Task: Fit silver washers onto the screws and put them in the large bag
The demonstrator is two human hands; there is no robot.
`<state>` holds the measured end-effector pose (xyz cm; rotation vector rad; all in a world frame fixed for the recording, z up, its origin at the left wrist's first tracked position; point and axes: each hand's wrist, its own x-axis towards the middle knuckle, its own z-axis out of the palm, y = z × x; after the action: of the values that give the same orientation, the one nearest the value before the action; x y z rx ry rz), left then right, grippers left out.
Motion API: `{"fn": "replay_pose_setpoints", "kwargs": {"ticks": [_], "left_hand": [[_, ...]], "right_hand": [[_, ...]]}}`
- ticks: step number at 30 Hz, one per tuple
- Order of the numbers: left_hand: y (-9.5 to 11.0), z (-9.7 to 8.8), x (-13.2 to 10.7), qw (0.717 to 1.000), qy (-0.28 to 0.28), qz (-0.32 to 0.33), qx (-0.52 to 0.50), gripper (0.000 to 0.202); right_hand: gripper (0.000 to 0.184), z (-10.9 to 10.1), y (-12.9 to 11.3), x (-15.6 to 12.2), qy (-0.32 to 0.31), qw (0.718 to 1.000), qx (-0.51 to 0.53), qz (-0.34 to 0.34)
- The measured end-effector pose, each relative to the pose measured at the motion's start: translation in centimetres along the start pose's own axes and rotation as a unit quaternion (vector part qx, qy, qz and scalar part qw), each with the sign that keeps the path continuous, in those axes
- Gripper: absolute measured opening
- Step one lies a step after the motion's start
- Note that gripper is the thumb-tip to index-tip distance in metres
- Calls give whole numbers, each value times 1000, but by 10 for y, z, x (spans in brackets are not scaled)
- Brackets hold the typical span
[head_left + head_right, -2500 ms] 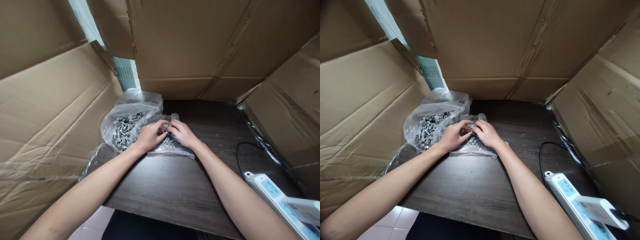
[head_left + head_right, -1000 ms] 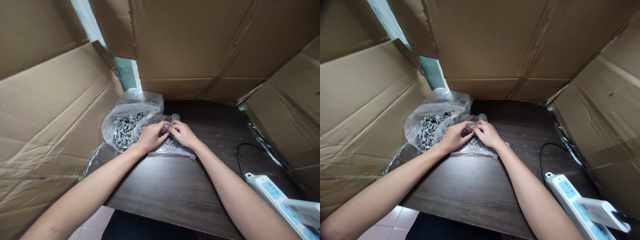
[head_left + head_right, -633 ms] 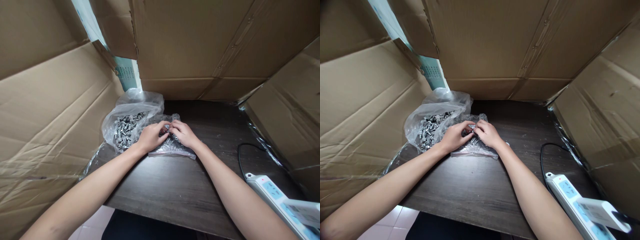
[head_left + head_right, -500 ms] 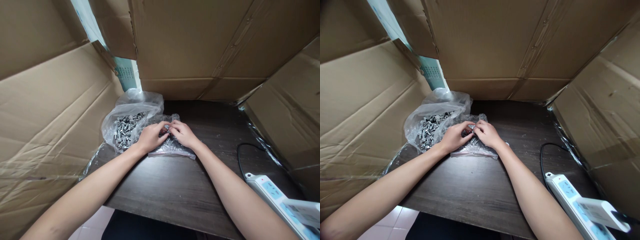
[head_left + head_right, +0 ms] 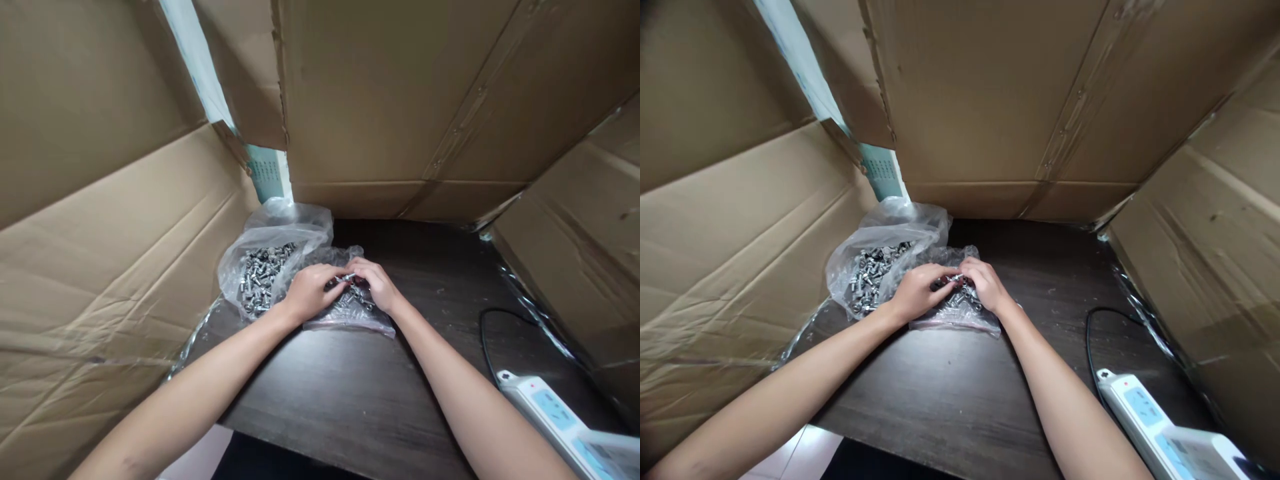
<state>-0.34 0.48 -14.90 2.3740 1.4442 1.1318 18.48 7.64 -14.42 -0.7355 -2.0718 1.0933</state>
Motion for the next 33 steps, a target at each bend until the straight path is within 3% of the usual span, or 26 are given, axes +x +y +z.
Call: {"fn": "replay_pose_setpoints", "kwargs": {"ticks": [4, 8, 12, 17, 23, 28, 31, 33], "left_hand": [[16, -8, 1, 1000, 21, 5, -15, 20], [45, -36, 8, 1000, 23, 11, -5, 19], [60, -84, 14, 993, 16, -112, 36, 11], [35, -128, 1, 951, -29, -237, 195, 12], [8, -131, -19, 897, -70, -340, 275, 19], [13, -131, -10, 879, -90, -381, 271, 24], [31, -123, 2, 897, -50, -359, 253, 25], [46, -109, 9, 929, -74, -293, 213, 26]], "right_hand": [[36, 1, 1, -1, 33, 999, -1, -3], [39, 3, 1, 0, 31, 999, -24, -16], [40, 4, 1, 0, 33, 999, -33, -9], [39, 5, 1, 2, 41, 999, -35, 4], [40, 4, -1, 2, 59, 998, -8, 21], [41, 3, 7, 5, 120, 988, 82, 54], [41, 2, 12, 8, 149, 974, 149, 86], [40, 2, 14, 9, 160, 962, 197, 103]]}}
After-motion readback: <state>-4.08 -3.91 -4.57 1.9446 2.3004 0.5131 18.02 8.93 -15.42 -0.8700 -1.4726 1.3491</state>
